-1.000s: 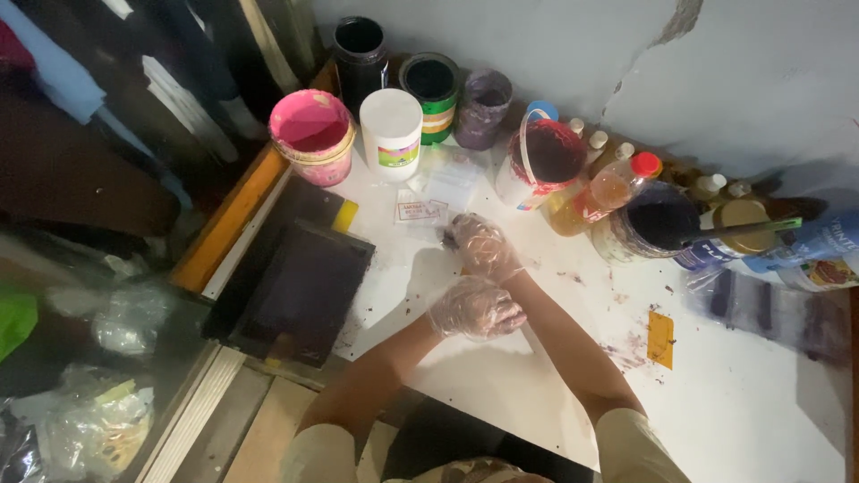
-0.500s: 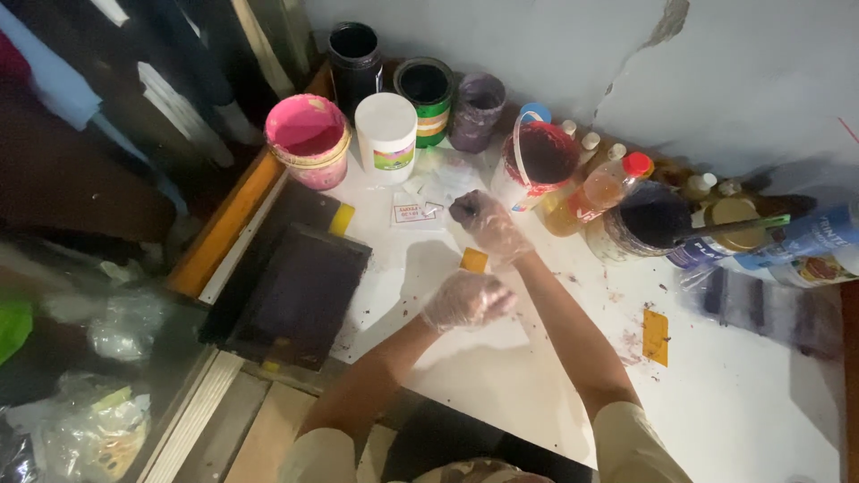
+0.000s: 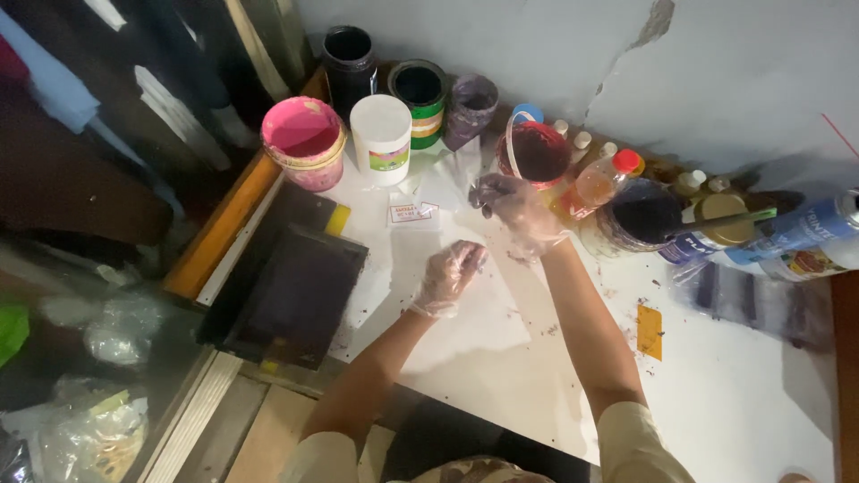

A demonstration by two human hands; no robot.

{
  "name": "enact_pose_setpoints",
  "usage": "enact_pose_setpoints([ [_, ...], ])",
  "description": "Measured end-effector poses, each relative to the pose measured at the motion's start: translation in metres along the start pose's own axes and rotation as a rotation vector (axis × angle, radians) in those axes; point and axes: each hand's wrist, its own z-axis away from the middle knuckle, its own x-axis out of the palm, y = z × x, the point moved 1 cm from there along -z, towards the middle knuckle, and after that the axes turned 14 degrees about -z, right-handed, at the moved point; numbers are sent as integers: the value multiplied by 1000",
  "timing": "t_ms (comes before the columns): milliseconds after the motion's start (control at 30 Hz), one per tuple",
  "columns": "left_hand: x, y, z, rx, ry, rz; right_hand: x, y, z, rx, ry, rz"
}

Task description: Preparing a screen printing frame by manually rubbing ink or emulsion onto the mesh surface

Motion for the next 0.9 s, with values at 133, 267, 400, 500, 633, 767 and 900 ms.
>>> enact_pose_setpoints([
  [133, 40, -22, 10, -83, -73, 334, -13, -17, 22, -122, -101, -196],
  [267, 12, 51, 13, -45, -403, 644, -7, -74, 66, -187, -167, -255],
  [400, 20, 63, 9, -121, -692, 771, -19, -97, 113, -149, -65, -355],
  [500, 39, 44, 6, -690, -732, 1260, -32, -83, 139, -89, 51, -508],
  [633, 32, 5, 3, -297, -871, 1276, -82, -31, 152, -133, 121, -498],
  [767, 46, -3, -3, -246, -531, 1559, -132, 27, 171, -188, 207, -484],
  [900, 35, 13, -11, -297, -383, 1394, -152, 72, 179, 41, 413, -11],
])
